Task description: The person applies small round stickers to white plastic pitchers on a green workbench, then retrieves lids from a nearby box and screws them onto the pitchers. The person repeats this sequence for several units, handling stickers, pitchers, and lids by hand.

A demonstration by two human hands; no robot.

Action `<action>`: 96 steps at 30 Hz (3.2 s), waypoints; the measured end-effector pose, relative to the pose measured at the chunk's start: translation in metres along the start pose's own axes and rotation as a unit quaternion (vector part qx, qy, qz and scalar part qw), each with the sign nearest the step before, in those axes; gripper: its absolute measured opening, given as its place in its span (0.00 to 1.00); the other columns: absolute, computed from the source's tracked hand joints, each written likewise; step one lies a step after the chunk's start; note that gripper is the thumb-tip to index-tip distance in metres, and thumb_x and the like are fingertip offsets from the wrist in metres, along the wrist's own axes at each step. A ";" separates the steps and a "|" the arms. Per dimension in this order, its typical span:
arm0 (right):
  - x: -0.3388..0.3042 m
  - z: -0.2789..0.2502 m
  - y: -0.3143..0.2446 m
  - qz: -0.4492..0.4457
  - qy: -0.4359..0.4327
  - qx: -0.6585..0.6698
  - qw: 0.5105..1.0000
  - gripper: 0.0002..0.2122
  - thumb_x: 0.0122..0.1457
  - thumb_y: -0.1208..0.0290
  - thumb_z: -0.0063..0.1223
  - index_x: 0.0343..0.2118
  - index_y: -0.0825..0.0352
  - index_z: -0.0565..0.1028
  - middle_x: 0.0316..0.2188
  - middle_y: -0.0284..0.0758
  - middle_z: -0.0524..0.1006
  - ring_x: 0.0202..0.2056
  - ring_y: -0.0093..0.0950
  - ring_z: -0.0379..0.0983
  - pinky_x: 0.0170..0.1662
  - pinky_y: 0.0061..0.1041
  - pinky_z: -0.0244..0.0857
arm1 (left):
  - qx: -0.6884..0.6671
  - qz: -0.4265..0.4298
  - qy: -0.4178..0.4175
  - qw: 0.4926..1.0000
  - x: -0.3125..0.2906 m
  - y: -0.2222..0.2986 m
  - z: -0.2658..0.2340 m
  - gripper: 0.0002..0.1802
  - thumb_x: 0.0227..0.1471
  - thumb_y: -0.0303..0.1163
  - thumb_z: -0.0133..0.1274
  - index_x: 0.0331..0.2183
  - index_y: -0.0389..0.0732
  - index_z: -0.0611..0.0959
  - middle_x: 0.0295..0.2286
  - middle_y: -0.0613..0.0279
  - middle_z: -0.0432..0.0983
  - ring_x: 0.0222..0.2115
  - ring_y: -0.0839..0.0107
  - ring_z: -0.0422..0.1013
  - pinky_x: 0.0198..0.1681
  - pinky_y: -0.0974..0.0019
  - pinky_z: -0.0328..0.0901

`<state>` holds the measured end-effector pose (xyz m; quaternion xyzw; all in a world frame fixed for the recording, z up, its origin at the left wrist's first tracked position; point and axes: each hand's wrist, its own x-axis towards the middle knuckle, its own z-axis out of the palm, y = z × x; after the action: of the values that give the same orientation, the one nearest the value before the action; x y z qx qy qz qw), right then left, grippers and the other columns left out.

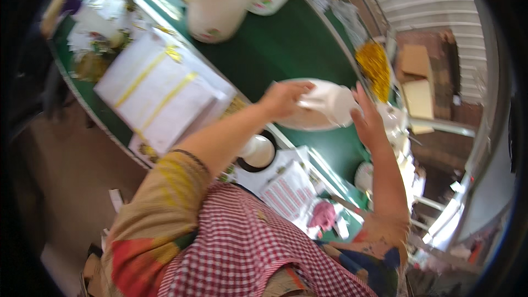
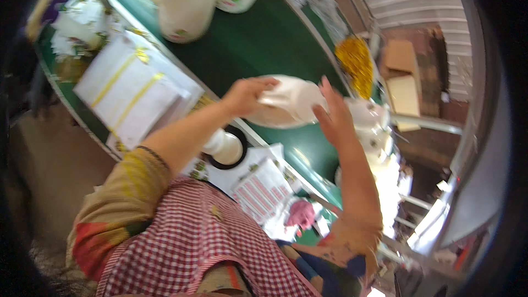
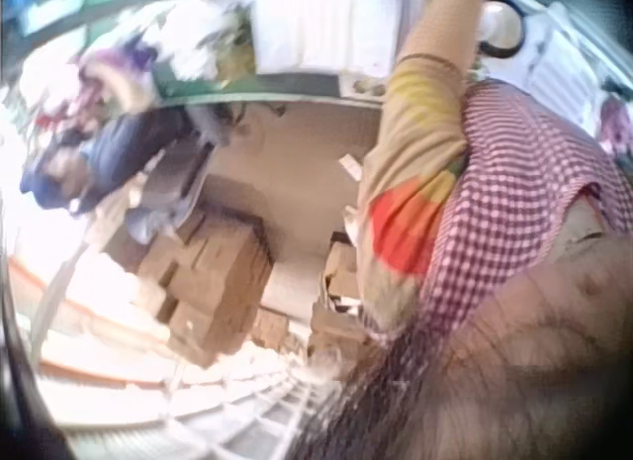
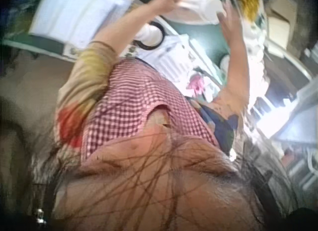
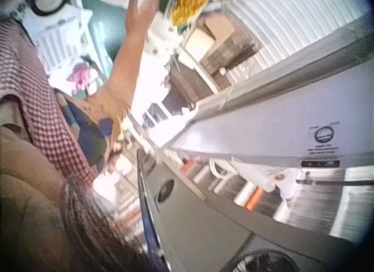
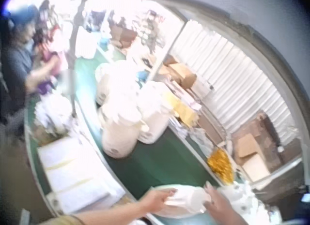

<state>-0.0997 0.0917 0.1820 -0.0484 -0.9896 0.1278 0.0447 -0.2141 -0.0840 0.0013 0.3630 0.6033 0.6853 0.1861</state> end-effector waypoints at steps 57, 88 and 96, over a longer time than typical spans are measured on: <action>-0.113 0.015 0.104 0.086 0.156 -0.111 0.978 0.25 0.52 0.60 0.58 0.53 0.63 0.72 0.54 0.45 0.69 0.54 0.46 0.64 0.58 0.42 0.57 | 0.346 0.023 0.375 0.860 0.044 0.061 -0.255 0.36 0.39 0.20 0.53 0.54 0.35 0.67 0.51 0.49 0.66 0.54 0.54 0.63 0.60 0.59 0.55; -0.013 -0.010 0.008 0.064 -0.100 0.157 0.980 0.39 0.42 0.56 0.65 0.60 0.60 0.64 0.59 0.42 0.62 0.60 0.41 0.59 0.62 0.36 0.54 | 0.226 -0.061 -0.082 0.969 0.023 0.096 -0.010 0.17 0.29 0.34 0.70 0.26 0.37 0.85 0.44 0.65 0.78 0.35 0.64 0.77 0.40 0.65 0.71; -0.014 0.000 0.013 -0.043 -0.053 0.098 0.993 0.38 0.41 0.64 0.68 0.59 0.57 0.65 0.60 0.41 0.61 0.60 0.41 0.58 0.63 0.36 0.54 | 0.239 -0.057 -0.071 0.967 0.030 0.098 -0.006 0.17 0.31 0.36 0.69 0.28 0.39 0.86 0.43 0.63 0.78 0.36 0.64 0.77 0.42 0.65 0.71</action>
<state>-0.0851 0.1028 0.1779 0.0054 -0.9745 0.2244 0.0018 -0.2204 -0.0877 0.1034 0.4095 0.7544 0.4822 0.1753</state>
